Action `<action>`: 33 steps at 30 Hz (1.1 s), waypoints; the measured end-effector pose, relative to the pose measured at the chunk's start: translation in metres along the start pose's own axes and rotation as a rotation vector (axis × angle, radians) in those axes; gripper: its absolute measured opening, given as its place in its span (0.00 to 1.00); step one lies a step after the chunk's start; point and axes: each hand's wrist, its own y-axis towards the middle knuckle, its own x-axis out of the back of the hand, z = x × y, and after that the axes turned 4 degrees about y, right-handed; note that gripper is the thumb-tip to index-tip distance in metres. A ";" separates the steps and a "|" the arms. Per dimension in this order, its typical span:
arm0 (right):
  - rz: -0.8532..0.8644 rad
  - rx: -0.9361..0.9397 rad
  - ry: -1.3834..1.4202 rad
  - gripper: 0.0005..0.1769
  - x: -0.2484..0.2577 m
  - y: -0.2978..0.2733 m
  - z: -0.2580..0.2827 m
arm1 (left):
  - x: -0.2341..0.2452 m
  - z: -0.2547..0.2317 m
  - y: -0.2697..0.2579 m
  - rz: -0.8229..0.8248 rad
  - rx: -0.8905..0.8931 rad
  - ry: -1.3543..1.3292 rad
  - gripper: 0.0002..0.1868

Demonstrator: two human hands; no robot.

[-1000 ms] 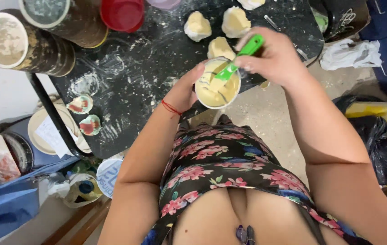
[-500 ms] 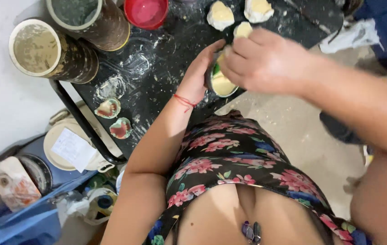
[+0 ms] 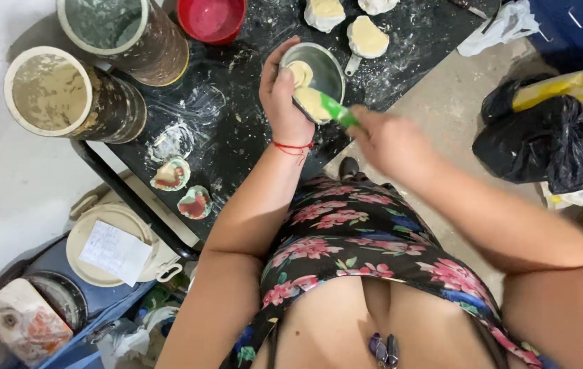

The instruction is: Applying dental plaster into impressions using a spatula to create dental models.

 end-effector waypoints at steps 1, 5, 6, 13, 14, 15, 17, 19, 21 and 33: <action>-0.002 -0.001 0.001 0.19 -0.011 -0.001 -0.001 | 0.003 0.004 0.000 0.002 0.000 0.000 0.19; -0.019 -0.080 0.742 0.09 -0.033 -0.010 -0.006 | 0.009 0.009 -0.008 0.119 -0.137 0.071 0.25; 0.047 -0.130 0.989 0.13 -0.031 -0.012 -0.008 | 0.008 0.009 -0.009 0.132 -0.128 0.106 0.27; 0.011 -0.091 1.271 0.18 -0.017 0.005 -0.076 | -0.003 0.016 -0.010 0.111 0.129 -0.019 0.29; -0.201 0.120 1.003 0.17 -0.015 0.009 -0.086 | -0.008 0.017 -0.012 0.116 0.184 -0.030 0.27; -0.401 0.320 0.718 0.16 -0.012 0.013 -0.096 | -0.013 0.017 -0.014 0.120 0.238 -0.041 0.26; -0.533 0.475 0.482 0.17 -0.008 0.026 -0.116 | -0.029 0.012 -0.011 0.177 0.337 -0.055 0.28; -0.655 0.636 0.240 0.23 0.000 0.040 -0.129 | -0.040 0.013 -0.004 0.235 0.425 -0.066 0.31; -0.746 0.732 0.053 0.20 0.011 0.046 -0.136 | -0.045 0.020 0.001 0.210 0.348 -0.068 0.29; -0.153 0.383 0.509 0.22 0.064 0.057 -0.186 | -0.057 0.050 0.012 0.103 0.332 0.056 0.28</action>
